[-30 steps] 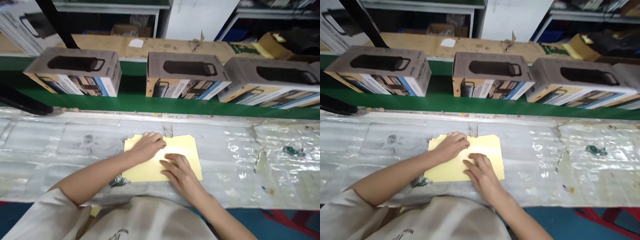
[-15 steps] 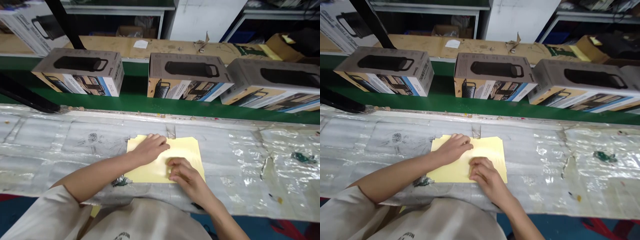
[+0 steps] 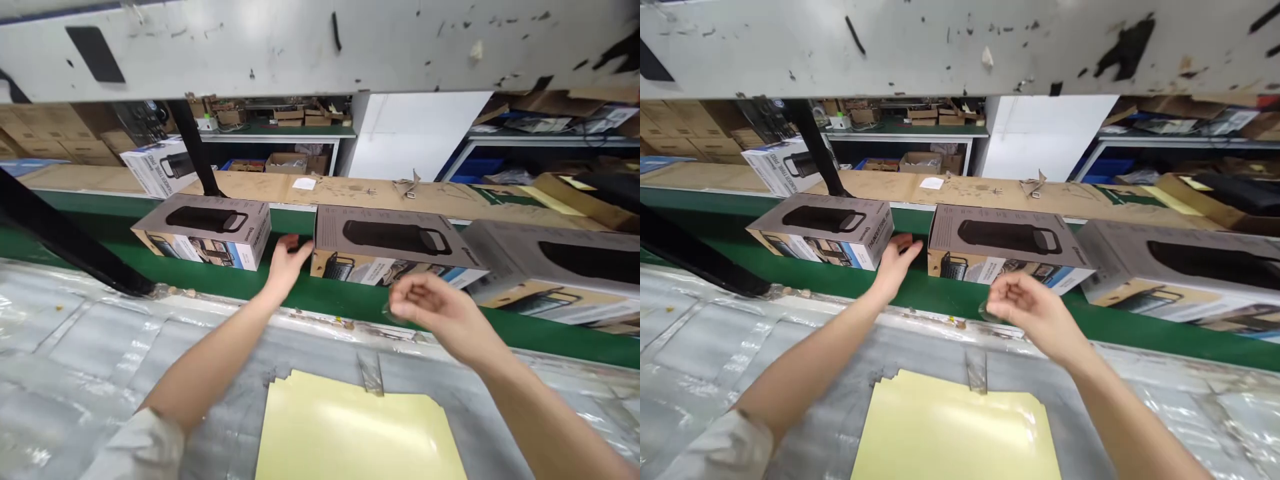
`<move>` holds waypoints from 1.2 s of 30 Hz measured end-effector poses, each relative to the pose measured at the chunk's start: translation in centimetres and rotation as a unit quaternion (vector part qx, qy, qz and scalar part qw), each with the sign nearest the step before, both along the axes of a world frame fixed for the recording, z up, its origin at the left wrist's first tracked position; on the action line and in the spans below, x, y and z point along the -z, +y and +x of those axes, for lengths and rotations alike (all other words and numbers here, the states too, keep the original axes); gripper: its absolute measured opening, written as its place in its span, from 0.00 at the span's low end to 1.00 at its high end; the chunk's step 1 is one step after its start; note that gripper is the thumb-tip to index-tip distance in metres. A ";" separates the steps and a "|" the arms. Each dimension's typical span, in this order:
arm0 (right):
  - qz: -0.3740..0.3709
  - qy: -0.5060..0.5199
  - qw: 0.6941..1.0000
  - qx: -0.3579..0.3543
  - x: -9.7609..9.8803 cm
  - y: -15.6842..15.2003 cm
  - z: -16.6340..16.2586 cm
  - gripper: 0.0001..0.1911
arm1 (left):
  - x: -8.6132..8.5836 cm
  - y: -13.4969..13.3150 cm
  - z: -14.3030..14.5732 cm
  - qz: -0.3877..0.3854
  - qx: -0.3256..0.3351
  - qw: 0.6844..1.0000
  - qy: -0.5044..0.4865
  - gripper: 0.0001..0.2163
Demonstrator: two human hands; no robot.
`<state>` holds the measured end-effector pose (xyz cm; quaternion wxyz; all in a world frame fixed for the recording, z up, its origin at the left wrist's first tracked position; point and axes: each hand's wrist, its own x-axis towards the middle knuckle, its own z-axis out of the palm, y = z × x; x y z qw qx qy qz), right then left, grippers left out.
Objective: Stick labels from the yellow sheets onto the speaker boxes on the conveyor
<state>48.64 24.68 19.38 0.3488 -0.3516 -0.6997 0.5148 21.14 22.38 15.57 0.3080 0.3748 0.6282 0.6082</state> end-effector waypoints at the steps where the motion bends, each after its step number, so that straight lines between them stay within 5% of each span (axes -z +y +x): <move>1: 0.014 0.012 1.000 0.007 -0.5 1.9 -1.4 0.23 | -0.5 2.5 -0.6 -0.017 -0.009 0.998 -0.063 0.23; 6: 0.099 0.065 0.993 -0.002 -0.6 11.6 -9.3 0.23 | 0.2 9.0 0.4 -0.040 0.165 0.945 -0.278 0.27; 12: 0.167 0.008 0.985 -0.047 1.2 17.9 -16.4 0.10 | 1.7 9.2 0.4 -0.032 0.171 0.935 -0.308 0.34; 23: 0.241 -0.043 0.967 -0.064 3.3 18.7 -19.5 0.09 | 1.6 9.1 -0.6 -0.027 0.178 0.926 -0.332 0.36; 31: 0.318 -0.096 0.943 0.004 4.1 20.3 -19.9 0.10 | 1.3 8.9 -1.0 -0.042 0.159 0.928 -0.336 0.37; 36: 0.393 -0.136 0.902 -0.119 3.5 18.9 -18.4 0.21 | 1.4 8.8 -1.4 -0.044 0.141 0.931 -0.334 0.35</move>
